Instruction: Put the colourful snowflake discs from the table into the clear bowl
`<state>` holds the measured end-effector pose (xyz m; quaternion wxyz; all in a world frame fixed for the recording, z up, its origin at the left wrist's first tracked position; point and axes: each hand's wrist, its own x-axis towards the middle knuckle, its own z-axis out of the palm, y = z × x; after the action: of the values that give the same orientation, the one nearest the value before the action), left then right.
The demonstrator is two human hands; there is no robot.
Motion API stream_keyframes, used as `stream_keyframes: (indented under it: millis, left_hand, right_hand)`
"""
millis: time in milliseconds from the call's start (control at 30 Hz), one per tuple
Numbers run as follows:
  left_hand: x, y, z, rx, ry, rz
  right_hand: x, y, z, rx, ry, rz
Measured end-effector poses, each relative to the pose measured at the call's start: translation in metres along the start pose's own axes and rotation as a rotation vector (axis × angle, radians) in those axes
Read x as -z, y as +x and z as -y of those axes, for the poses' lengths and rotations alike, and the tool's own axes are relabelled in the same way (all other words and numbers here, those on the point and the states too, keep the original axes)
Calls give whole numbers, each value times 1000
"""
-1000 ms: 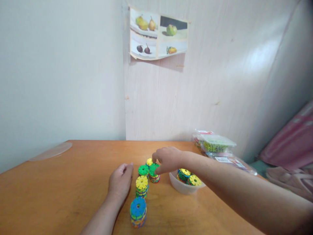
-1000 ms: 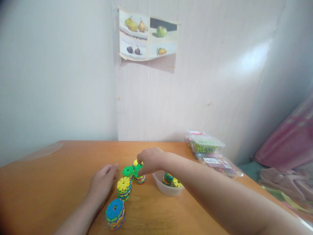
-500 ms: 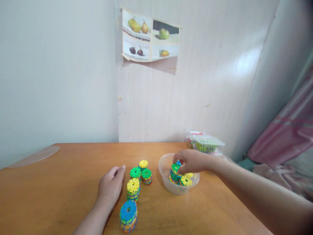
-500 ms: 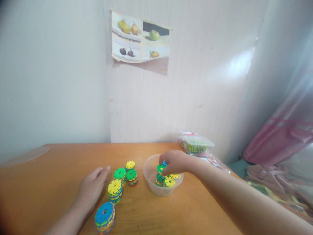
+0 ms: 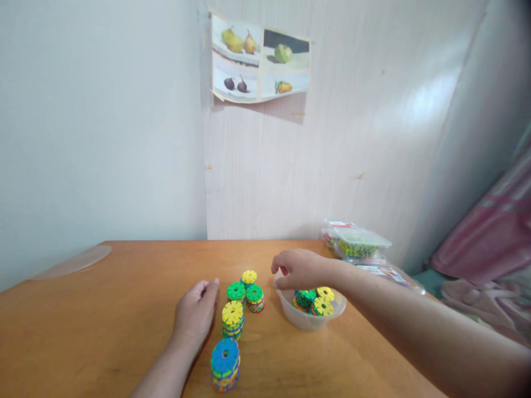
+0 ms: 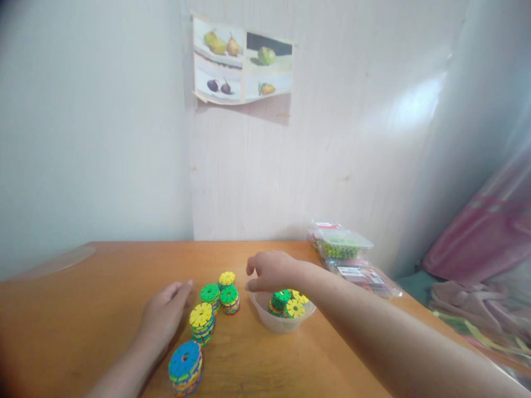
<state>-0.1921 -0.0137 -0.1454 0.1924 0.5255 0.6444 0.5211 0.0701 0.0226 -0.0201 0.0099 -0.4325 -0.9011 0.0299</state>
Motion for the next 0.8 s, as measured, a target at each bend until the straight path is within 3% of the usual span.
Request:
stream_keyframes:
  millis: [167,333,600,800]
  left_hand:
    - [-1,1,3,5,-26,7]
    - [-1,-1,-1,16,-6,3]
    - [0,-2,-3,-10,0,-8]
    - [1,-2,-4,-3,-8,2]
  right_hand:
    - [0,22,26,67,-89,-6]
    - [-5,38,39,85,-170,106]
    - [-20,49,41,104,-201,150]
    - [-2,33,30,107,-131,46]
